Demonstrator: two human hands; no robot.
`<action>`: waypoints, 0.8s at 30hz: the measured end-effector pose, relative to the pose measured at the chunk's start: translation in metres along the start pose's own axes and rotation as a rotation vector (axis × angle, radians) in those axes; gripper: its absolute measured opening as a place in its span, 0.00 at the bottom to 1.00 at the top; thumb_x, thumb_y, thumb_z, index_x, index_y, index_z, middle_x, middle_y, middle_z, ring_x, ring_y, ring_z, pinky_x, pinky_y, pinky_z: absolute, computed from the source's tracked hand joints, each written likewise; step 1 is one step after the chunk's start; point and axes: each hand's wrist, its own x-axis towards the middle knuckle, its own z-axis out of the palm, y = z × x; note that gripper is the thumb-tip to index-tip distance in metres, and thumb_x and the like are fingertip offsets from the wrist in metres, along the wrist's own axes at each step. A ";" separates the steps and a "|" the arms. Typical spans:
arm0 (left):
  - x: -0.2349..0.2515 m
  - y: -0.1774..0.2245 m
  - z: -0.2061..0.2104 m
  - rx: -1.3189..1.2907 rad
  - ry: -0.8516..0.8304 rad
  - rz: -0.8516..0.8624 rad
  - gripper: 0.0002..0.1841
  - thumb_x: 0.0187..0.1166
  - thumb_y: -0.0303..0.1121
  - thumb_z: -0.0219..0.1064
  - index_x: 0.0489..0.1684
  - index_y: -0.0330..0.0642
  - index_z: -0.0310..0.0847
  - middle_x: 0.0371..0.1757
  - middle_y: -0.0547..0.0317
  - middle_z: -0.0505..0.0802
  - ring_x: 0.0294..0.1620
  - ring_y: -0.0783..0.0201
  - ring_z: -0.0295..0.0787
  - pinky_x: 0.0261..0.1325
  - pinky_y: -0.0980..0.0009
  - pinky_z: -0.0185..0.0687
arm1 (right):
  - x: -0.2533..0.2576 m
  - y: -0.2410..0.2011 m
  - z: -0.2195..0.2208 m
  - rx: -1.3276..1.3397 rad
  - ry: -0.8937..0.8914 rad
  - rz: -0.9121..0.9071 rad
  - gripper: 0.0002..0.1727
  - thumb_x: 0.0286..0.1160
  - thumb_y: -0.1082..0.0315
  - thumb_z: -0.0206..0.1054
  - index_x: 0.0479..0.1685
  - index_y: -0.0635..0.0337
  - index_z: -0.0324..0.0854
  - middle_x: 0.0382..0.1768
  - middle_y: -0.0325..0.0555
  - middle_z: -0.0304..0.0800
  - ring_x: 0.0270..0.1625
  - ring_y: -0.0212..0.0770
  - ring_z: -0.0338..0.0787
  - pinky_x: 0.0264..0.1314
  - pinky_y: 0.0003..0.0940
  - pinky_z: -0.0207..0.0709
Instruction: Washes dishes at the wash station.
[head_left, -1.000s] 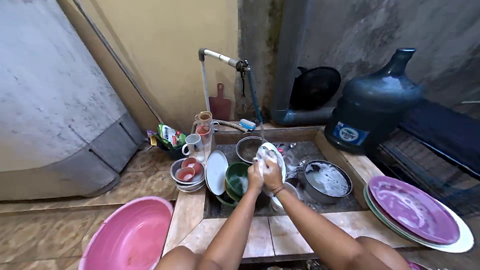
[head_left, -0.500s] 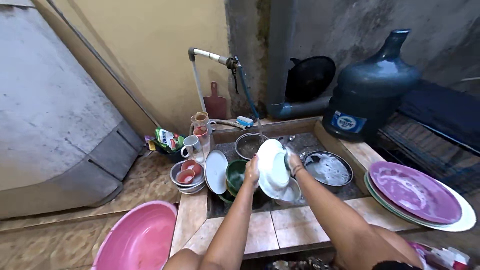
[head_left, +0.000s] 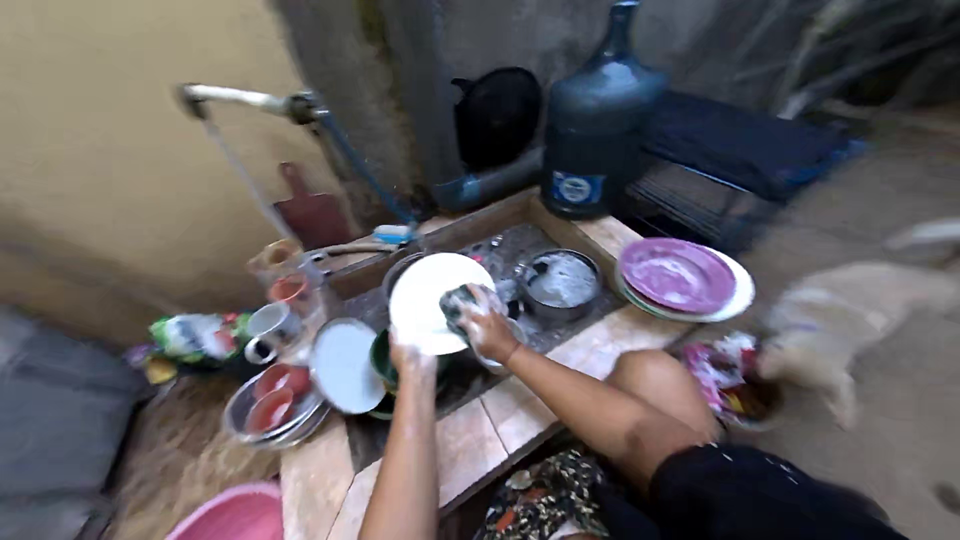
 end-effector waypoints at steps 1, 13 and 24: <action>0.001 0.002 -0.002 0.025 -0.068 0.028 0.26 0.97 0.43 0.34 0.84 0.36 0.61 0.73 0.42 0.81 0.69 0.54 0.82 0.70 0.51 0.82 | 0.007 0.004 -0.006 0.107 0.067 0.068 0.24 0.84 0.62 0.57 0.76 0.49 0.83 0.87 0.61 0.67 0.91 0.64 0.60 0.90 0.65 0.53; 0.002 -0.008 -0.010 0.738 -0.192 -0.169 0.27 0.97 0.47 0.40 0.83 0.37 0.63 0.65 0.43 0.85 0.55 0.55 0.89 0.55 0.55 0.88 | 0.047 0.004 -0.126 0.718 -0.165 0.471 0.24 0.76 0.66 0.75 0.68 0.70 0.79 0.54 0.60 0.90 0.54 0.44 0.90 0.64 0.43 0.82; 0.010 -0.007 -0.012 0.729 -0.222 -0.330 0.22 0.97 0.40 0.45 0.77 0.37 0.72 0.63 0.44 0.89 0.54 0.54 0.91 0.55 0.55 0.87 | -0.011 0.073 -0.264 -0.669 -0.092 0.450 0.16 0.79 0.69 0.65 0.62 0.59 0.86 0.61 0.71 0.87 0.59 0.76 0.87 0.55 0.77 0.77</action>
